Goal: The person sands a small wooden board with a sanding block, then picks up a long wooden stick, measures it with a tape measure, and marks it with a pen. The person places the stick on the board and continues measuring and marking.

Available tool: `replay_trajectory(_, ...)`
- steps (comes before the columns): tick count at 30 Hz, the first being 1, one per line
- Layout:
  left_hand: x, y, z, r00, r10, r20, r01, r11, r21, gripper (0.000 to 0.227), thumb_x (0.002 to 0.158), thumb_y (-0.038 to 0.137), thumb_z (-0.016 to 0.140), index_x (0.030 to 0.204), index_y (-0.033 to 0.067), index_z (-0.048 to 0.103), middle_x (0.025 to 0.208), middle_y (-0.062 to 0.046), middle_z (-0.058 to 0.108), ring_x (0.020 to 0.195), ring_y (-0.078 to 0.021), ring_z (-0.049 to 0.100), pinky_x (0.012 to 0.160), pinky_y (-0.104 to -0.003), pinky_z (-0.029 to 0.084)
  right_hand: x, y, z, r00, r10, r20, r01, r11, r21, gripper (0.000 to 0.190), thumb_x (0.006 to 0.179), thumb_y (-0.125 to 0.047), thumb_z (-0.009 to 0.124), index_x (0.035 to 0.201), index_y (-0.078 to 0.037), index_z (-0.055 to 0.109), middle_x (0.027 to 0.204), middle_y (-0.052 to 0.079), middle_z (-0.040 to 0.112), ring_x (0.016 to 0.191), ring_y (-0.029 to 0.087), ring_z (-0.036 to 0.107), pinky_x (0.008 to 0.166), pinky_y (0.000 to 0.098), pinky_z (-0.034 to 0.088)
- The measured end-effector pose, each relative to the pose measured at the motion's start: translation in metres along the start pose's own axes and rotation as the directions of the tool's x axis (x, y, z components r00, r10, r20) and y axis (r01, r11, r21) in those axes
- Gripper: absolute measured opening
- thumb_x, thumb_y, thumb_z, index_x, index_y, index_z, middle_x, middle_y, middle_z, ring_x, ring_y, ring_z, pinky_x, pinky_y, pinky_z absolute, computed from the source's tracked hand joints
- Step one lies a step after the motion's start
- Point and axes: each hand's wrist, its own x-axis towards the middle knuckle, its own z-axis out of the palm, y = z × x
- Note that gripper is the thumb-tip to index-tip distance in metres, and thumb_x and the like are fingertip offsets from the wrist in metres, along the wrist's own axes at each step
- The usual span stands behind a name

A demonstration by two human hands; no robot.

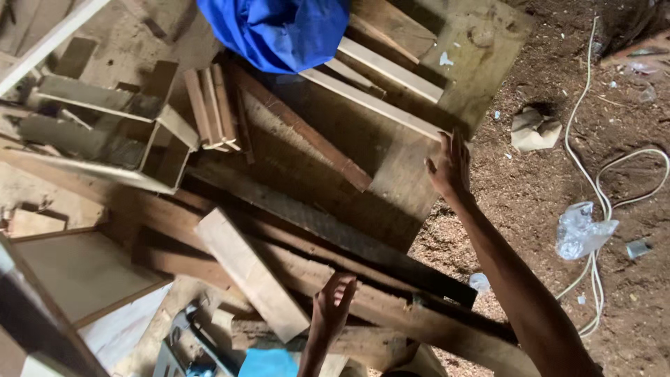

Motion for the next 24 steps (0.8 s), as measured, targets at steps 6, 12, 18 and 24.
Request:
replay_trajectory(6, 0.007, -0.023, 0.013, 0.989, -0.127, 0.074, 0.124, 0.991, 0.047, 0.026, 0.1, 0.032, 0.059, 0.111, 0.0104, 0.067, 0.095, -0.009, 0.081, 0.082, -0.0201, 0.081, 0.071, -0.036, 0.067, 0.017, -0.003, -0.007, 1.0, 0.001, -0.022, 0.0, 0.999, 0.035, 0.06, 0.095, -0.019, 0.076, 0.146, 0.0, 0.052, 0.126, 0.021, 0.066, 0.117, 0.031, 0.063, 0.108, 0.0508, 0.046)
replay_trajectory(12, 0.015, -0.031, 0.033, 0.994, 0.01, 0.108, -0.013, 1.0, 0.025, 0.02, 0.103, 0.028, 0.055, 0.11, 0.012, 0.065, 0.097, -0.009, 0.08, 0.086, -0.0199, 0.082, 0.072, -0.04, 0.066, -0.013, -0.038, -0.034, 0.891, -0.055, 0.45, 0.085, 0.995, -0.045, 0.047, 0.081, -0.038, 0.086, 0.106, -0.005, 0.064, 0.103, 0.016, 0.069, 0.092, 0.025, 0.06, 0.084, 0.0424, 0.053)
replay_trajectory(18, 0.007, -0.005, 0.03, 0.994, -0.028, 0.11, 0.025, 0.999, 0.028, 0.021, 0.101, 0.026, 0.06, 0.11, 0.0093, 0.069, 0.097, -0.01, 0.081, 0.087, -0.0228, 0.08, 0.073, -0.038, 0.066, -0.082, -0.046, -0.041, 0.837, -0.107, 0.537, -0.112, 0.927, 0.359, 0.041, 0.084, -0.032, 0.079, 0.105, -0.004, 0.057, 0.092, 0.018, 0.07, 0.061, 0.02, 0.068, 0.052, 0.0316, 0.061)
replay_trajectory(24, -0.01, 0.022, 0.018, 0.993, -0.066, 0.097, 0.068, 0.998, -0.01, 0.026, 0.099, 0.03, 0.06, 0.111, 0.0076, 0.068, 0.095, -0.01, 0.08, 0.085, -0.0219, 0.08, 0.07, -0.037, 0.065, -0.141, -0.042, -0.071, 0.891, -0.147, 0.43, 0.03, 0.963, 0.269, 0.034, 0.103, -0.035, 0.055, 0.109, -0.002, 0.061, 0.082, 0.017, 0.069, 0.052, 0.023, 0.068, 0.044, 0.0318, 0.058)
